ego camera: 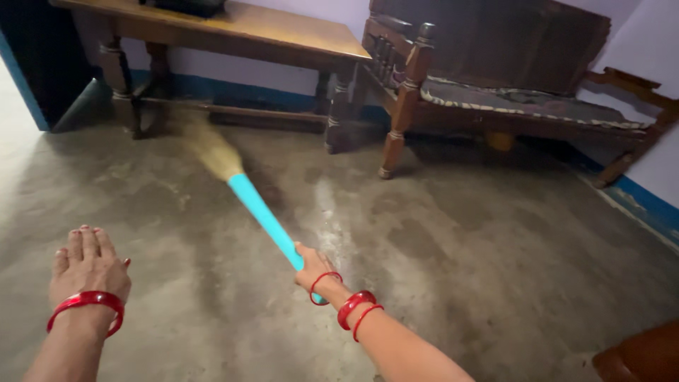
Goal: The person sweeps the floor using a broom, moving the broom across the surface while following it with the other hand.
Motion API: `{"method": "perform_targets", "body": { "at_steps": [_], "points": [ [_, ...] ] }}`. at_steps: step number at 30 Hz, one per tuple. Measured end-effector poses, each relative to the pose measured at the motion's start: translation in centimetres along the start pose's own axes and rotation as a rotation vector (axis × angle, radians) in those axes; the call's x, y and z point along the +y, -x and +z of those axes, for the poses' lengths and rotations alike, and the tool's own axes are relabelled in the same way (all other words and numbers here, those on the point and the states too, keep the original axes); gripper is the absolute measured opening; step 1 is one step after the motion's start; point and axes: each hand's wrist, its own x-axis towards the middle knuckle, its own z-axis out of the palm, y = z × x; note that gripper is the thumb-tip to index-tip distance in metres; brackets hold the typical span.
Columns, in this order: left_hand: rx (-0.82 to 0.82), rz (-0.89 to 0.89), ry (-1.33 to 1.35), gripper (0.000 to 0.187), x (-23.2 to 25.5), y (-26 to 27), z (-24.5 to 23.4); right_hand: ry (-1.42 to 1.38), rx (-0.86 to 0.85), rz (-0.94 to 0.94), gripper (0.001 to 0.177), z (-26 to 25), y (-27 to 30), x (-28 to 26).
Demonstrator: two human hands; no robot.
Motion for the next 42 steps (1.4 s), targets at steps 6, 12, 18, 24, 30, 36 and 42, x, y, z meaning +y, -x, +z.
{"method": "perform_targets", "body": {
  "at_steps": [6, 12, 18, 24, 30, 36, 42],
  "points": [
    [0.043, 0.049, 0.014, 0.070, 2.0, 0.1, -0.8, -0.129, 0.219, 0.341, 0.051, 4.6, -4.6, 3.3],
    [-0.074, -0.009, 0.049, 0.073, 2.3, 1.2, -2.3, -0.406, 0.115, 0.526, 0.033, 4.9, -6.2, -1.1],
    [-0.047, -0.056, 0.014, 0.073, 1.0, 0.7, -4.0, -0.311, -0.047, 0.257, 0.032, 9.3, -6.0, -5.2],
    [-0.061, -0.043, -0.064, 0.072, -1.4, -1.4, -6.0, -0.293, -0.363, 0.034, 0.046, 9.0, -3.7, -10.8],
    [-0.194, -0.100, -0.016, 0.076, 0.6, -1.8, -3.2, -0.495, -0.555, -0.068, 0.063, 5.1, -2.0, -10.1],
    [-0.140, 0.009, 0.009, 0.074, 3.7, -3.9, -2.4, -0.279, -0.285, -0.150, 0.081, 1.3, -1.1, -4.9],
    [-0.183, 0.113, 0.060, 0.076, 6.3, -4.4, -2.7, -0.219, -0.090, 0.143, 0.078, -2.9, 0.0, -0.8]
  ]
}}
